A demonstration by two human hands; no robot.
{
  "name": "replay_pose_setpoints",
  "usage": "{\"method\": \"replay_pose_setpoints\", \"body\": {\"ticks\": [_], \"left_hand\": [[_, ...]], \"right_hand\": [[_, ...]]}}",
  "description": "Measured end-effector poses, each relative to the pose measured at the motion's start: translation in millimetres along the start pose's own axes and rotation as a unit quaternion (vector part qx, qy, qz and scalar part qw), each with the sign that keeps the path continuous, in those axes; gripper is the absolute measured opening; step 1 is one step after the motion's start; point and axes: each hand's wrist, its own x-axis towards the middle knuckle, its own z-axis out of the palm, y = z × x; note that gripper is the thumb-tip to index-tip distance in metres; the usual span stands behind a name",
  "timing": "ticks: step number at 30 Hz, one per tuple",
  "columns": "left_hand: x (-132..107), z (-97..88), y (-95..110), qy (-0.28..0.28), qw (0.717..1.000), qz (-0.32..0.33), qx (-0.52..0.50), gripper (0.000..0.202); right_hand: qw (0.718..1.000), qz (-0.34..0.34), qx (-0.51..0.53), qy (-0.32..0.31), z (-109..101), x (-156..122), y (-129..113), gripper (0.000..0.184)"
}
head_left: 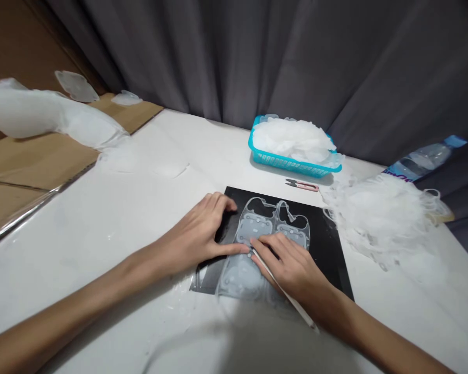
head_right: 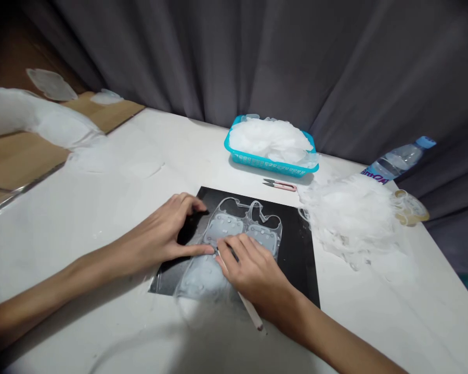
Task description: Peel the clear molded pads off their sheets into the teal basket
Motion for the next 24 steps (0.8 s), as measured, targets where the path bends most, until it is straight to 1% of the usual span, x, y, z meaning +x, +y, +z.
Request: {"method": "replay_pose_setpoints", "body": {"ticks": [2,4,7,10,12,14,15,16,17,18,19,21,22,23,24], "left_hand": [[-4.9,2.9,5.9,0.004,0.999,-0.050,-0.005,0.055],[-7.6,6.8,11.9,-0.014,0.997,-0.071,-0.038,0.047],[-7.8,14.3,19.6,-0.036,0.990,-0.082,-0.112,0.045],[-6.6,21.0,25.4,-0.027,0.982,-0.089,-0.165,0.045],[-6.1,23.2,27.8,-0.024,0.978,-0.096,-0.185,0.042],[-5.6,23.4,28.4,-0.029,0.975,-0.098,-0.197,0.041],[-5.3,22.9,27.9,-0.031,0.975,-0.096,-0.199,0.041],[-4.9,22.1,27.0,-0.032,0.974,-0.094,-0.202,0.040],[-4.4,21.0,25.7,-0.035,0.974,-0.092,-0.206,0.040],[-4.0,19.8,24.2,-0.041,0.973,-0.088,-0.211,0.040],[-3.5,18.6,22.8,-0.052,0.971,-0.086,-0.216,0.040],[-3.1,16.3,21.0,-0.068,0.972,-0.084,-0.211,0.039],[-3.0,15.3,20.9,-0.058,0.975,-0.086,-0.197,0.037],[-3.0,14.4,21.3,-0.029,0.980,-0.091,-0.173,0.035],[-3.0,13.6,22.2,0.017,0.985,-0.092,-0.144,0.037]], "right_hand": [[1.000,-0.009,-0.009,0.002,-0.8,0.5,1.8,0.021],[1.000,-0.010,-0.009,0.011,-1.6,0.7,3.4,0.021],[1.000,-0.007,0.001,0.020,-2.2,0.2,2.0,0.022],[0.999,-0.006,0.017,0.029,-2.2,-0.3,1.2,0.021],[0.998,0.005,0.056,0.028,-3.7,0.2,10.2,0.018],[0.991,0.064,0.112,0.037,-7.9,1.7,31.4,0.019],[0.982,0.118,0.137,0.060,-11.2,2.8,45.6,0.021],[0.964,0.209,0.136,0.097,-15.1,4.3,60.3,0.020],[0.943,0.271,0.129,0.146,-19.6,6.0,73.8,0.018],[0.930,0.305,0.140,0.152,-24.4,8.0,84.7,0.016],[0.924,0.312,0.167,0.142,-29.1,10.2,91.6,0.015],[0.932,0.268,0.231,0.077,-37.2,14.5,92.6,0.015],[0.934,0.237,0.263,0.039,-40.2,16.4,87.6,0.015],[0.933,0.211,0.290,0.004,-42.3,17.9,80.4,0.016],[0.932,0.190,0.309,-0.022,-43.6,18.9,72.0,0.017]]}}
